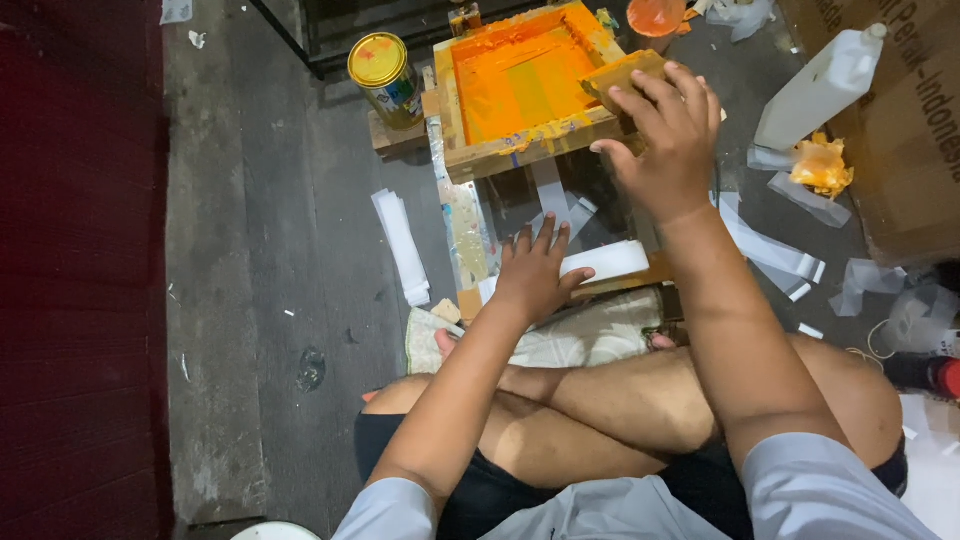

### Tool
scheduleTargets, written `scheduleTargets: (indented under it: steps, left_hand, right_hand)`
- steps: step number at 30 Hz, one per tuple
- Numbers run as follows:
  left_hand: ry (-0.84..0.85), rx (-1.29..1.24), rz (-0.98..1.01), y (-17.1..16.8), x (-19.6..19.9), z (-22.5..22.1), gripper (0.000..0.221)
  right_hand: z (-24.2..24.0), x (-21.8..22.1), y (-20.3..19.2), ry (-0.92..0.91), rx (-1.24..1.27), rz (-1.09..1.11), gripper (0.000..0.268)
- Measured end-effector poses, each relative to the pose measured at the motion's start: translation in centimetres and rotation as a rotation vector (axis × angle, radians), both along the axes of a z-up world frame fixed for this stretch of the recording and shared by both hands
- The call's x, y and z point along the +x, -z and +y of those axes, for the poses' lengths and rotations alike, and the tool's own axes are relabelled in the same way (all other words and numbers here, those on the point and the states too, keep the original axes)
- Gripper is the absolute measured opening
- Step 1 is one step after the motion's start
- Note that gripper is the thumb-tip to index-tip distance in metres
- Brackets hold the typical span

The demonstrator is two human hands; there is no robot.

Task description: Screen printing orange ink onto white straps using a manual screen and squeegee.

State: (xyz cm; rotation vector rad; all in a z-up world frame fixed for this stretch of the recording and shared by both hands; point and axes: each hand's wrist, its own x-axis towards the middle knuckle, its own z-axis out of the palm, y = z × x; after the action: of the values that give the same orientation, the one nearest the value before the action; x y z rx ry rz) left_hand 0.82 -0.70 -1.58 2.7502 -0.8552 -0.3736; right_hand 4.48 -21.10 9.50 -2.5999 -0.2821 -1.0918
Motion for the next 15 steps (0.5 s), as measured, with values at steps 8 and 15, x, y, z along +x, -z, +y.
scheduleTargets:
  steps: [8,15]
  left_hand:
    - [0.022,-0.046,-0.022,0.64,-0.08,0.09,0.094]
    - [0.045,-0.165,-0.174,-0.01,-0.47,0.35,0.098]
  right_hand:
    - [0.05,-0.08,-0.55,0.006,-0.007,0.000,0.059]
    - [-0.19,-0.10,-0.59,-0.010,-0.005,0.004,0.061]
